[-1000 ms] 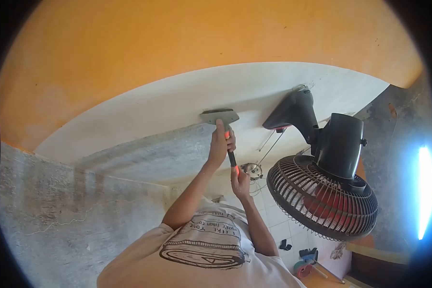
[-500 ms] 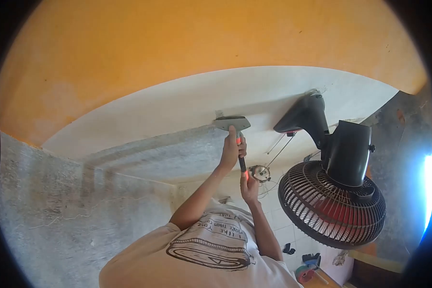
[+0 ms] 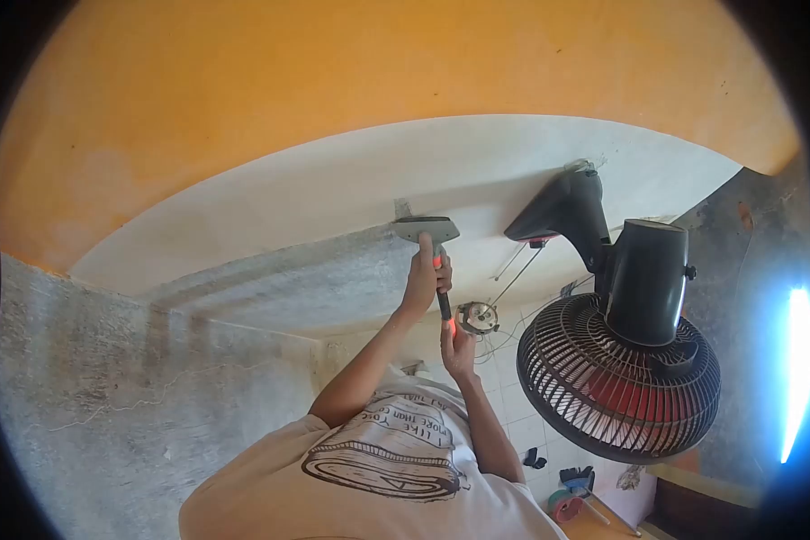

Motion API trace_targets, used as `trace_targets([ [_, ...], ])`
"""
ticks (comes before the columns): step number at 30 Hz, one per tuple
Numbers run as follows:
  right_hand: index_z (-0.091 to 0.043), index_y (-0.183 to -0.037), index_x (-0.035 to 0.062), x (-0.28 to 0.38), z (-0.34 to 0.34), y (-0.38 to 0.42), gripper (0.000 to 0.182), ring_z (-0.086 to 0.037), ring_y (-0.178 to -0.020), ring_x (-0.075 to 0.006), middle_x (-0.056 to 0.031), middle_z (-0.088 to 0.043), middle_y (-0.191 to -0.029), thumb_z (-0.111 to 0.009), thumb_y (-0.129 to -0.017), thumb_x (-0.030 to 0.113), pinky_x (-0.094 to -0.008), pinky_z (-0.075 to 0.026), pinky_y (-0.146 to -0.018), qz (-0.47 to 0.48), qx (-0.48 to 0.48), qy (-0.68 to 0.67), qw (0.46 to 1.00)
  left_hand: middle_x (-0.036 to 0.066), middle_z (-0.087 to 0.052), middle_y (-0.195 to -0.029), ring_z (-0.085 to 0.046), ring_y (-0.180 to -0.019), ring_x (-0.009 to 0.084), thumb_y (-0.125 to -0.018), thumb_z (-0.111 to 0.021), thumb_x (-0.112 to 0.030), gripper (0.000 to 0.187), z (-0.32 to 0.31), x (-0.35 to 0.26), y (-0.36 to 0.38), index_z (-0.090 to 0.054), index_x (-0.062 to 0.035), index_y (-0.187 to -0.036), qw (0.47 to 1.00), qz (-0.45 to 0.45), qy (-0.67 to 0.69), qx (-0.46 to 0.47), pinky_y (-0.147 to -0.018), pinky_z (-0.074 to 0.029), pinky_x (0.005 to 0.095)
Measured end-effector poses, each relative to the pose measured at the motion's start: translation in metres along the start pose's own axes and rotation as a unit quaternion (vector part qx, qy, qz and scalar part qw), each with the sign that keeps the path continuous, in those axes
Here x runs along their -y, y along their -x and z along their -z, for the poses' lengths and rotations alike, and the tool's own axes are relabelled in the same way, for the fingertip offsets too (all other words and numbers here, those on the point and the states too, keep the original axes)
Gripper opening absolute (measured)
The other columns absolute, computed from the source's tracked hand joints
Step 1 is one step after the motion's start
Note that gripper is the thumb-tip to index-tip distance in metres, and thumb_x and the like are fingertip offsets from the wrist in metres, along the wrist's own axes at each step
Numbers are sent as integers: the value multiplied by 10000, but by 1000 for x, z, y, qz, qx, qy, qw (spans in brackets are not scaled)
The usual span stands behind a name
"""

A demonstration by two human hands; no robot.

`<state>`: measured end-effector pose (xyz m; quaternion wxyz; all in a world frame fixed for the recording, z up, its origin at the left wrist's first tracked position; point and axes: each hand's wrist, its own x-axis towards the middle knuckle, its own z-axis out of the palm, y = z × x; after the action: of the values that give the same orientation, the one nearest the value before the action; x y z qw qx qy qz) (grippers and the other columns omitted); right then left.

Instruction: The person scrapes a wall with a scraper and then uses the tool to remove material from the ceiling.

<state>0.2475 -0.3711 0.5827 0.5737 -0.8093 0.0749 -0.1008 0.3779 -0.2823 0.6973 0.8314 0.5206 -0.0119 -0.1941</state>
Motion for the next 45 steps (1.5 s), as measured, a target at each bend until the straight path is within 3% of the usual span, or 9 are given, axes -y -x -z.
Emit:
trace_targets([
  [15, -493, -697, 40, 11, 4, -4, 509, -390, -480, -52, 30, -415, -529, -451, -1053, 402, -271, -316, -436, -8, -11, 2, 1000, -46, -309, -550, -289, -443, 72, -977, -284, -712, 657, -13, -25, 4, -385, -123, -704, 1000, -12, -6, -14, -421, -262, 252],
  [17, -500, -719, 2, 12, 10, -7, 481, -417, -456, -123, -39, -425, -502, -478, -1040, 360, -339, -342, -449, -19, -13, -10, 1000, -72, -286, -544, -248, -428, 47, -985, -305, -694, 636, -22, -32, 5, -395, -117, -734, 999, -17, 32, -25, -407, -217, 234],
  [22, -508, -717, 1, 13, 12, -2, 473, -418, -462, -133, -53, -427, -508, -485, -1038, 347, -342, -339, -455, -37, -2, 3, 999, -69, -284, -546, -260, -434, 46, -984, -300, -697, 642, -16, -23, 6, -391, -117, -727, 999, -11, 29, -19, -408, -222, 238],
  [25, -522, -740, 40, 15, 9, -8, 480, -390, -500, -45, 38, -417, -546, -462, -1049, 403, -270, -317, -441, 2, -14, -7, 1000, -64, -285, -542, -266, -431, 52, -985, -297, -697, 647, -20, -34, 6, -382, -119, -708, 999, -19, 18, -26, -408, -229, 240],
  [29, -497, -721, 6, 13, 10, -11, 486, -407, -436, -145, -67, -438, -495, -483, -1037, 375, -344, -325, -439, -31, -9, -6, 999, -56, -288, -545, -288, -441, 70, -976, -245, -722, 673, -20, -38, 6, -398, -122, -713, 1000, -18, -6, -16, -428, -261, 251],
  [32, -505, -725, 5, 12, 9, -7, 484, -400, -441, -138, -61, -429, -496, -480, -1038, 374, -346, -319, -439, -38, -3, -3, 999, -58, -282, -546, -285, -443, 70, -974, -244, -726, 674, -15, -27, 4, -396, -124, -713, 1000, -20, -14, -13, -431, -257, 252],
  [35, -573, -833, 20, 21, 11, -9, 449, -366, -510, -37, 53, -405, -560, -454, -1053, 392, -259, -299, -451, -35, 2, 1, 999, -58, -276, -547, -281, -446, 71, -975, -243, -725, 673, -21, -40, 6, -393, -125, -710, 1000, -16, -18, -17, -435, -256, 254],
  [37, -526, -738, 3, 23, 11, -11, 485, -408, -426, -136, -54, -435, -485, -488, -1036, 383, -355, -315, -430, -16, -22, -2, 1000, -57, -273, -546, -281, -447, 71, -977, -241, -723, 671, -22, -43, 9, -391, -126, -708, 1000, -8, -16, -23, -438, -257, 255],
  [45, -548, -769, 7, 19, 7, -13, 456, -414, -422, -121, -45, -420, -479, -497, -1034, 375, -339, -317, -421, -3, -16, 0, 1000, -56, -276, -543, -278, -444, 75, -971, -241, -731, 678, -23, -46, 6, -381, -131, -688, 999, -5, -23, -24, -438, -254, 257],
])
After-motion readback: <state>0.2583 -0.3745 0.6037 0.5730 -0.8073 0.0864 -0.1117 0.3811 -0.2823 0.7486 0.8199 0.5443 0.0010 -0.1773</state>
